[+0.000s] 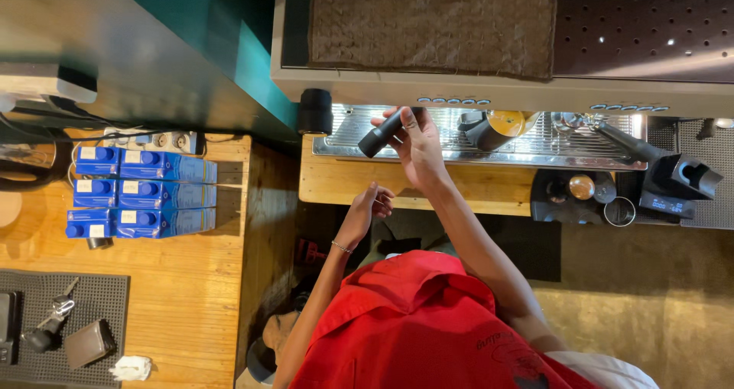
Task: The person prepares espresso by grinding coffee beans into a portafilter, tamping the grounds, and locking the portafilter into the espresso machine. They also clean the portafilter and use a spoon to level the coffee grounds before tamping.
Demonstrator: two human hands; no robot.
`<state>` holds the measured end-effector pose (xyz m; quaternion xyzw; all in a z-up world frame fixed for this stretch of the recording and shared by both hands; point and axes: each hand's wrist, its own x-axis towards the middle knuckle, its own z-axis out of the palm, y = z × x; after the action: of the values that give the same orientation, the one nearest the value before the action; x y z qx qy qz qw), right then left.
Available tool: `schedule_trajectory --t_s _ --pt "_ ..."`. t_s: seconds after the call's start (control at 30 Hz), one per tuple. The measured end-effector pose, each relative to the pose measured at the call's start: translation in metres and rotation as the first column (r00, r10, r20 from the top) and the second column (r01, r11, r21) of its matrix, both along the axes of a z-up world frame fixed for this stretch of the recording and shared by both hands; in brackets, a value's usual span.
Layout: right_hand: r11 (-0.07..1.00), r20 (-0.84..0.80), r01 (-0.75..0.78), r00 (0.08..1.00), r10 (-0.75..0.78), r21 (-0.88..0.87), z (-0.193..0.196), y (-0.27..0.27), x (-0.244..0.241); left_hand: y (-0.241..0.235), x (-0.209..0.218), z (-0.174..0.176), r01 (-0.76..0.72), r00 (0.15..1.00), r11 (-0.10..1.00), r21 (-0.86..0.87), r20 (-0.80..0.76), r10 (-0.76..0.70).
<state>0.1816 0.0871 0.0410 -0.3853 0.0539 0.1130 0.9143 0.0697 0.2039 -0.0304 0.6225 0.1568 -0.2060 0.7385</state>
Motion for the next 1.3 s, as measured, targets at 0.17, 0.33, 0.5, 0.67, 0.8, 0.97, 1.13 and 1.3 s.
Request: schedule_trajectory --t_s 0.17,0.33,0.5,0.67,0.8,0.97,1.13,1.3 --pt "0.995 0.009 0.093 0.996 -0.093 0.035 -0.013 0.015 0.012 -0.001 0.013 0.009 0.028 0.999 1.000 -0.007 0.015 -0.028" --pt "0.986 0.021 0.139 0.990 -0.142 0.087 0.004 0.017 0.002 -0.011 0.027 0.006 0.056 0.998 0.998 -0.020 0.027 -0.056" --pt "0.981 -0.081 0.058 0.996 -0.044 0.185 0.020 0.011 -0.008 -0.020 0.036 -0.010 0.049 0.999 0.999 0.014 -0.013 -0.049" --pt "0.958 -0.113 -0.083 0.986 0.119 0.275 0.024 -0.009 -0.009 -0.029 0.038 -0.031 0.041 0.999 0.999 -0.001 -0.026 -0.041" --pt "0.963 -0.086 -0.159 0.980 0.181 0.216 0.029 -0.019 -0.008 -0.036 0.039 -0.023 0.029 0.999 0.999 -0.021 -0.031 -0.030" --pt "0.987 -0.146 -0.162 0.977 0.158 -0.019 0.037 -0.046 -0.019 -0.047 0.039 -0.003 0.100 0.995 0.995 -0.019 0.009 -0.100" --pt "0.927 -0.128 -0.154 0.985 0.116 -0.341 0.025 -0.089 -0.045 -0.065 0.038 0.030 0.107 0.994 0.994 0.000 0.006 -0.107" --pt "0.824 0.013 0.117 0.991 -0.132 -0.555 0.015 -0.133 -0.065 -0.087 0.041 0.018 0.022 0.990 0.999 -0.042 0.140 -0.016"
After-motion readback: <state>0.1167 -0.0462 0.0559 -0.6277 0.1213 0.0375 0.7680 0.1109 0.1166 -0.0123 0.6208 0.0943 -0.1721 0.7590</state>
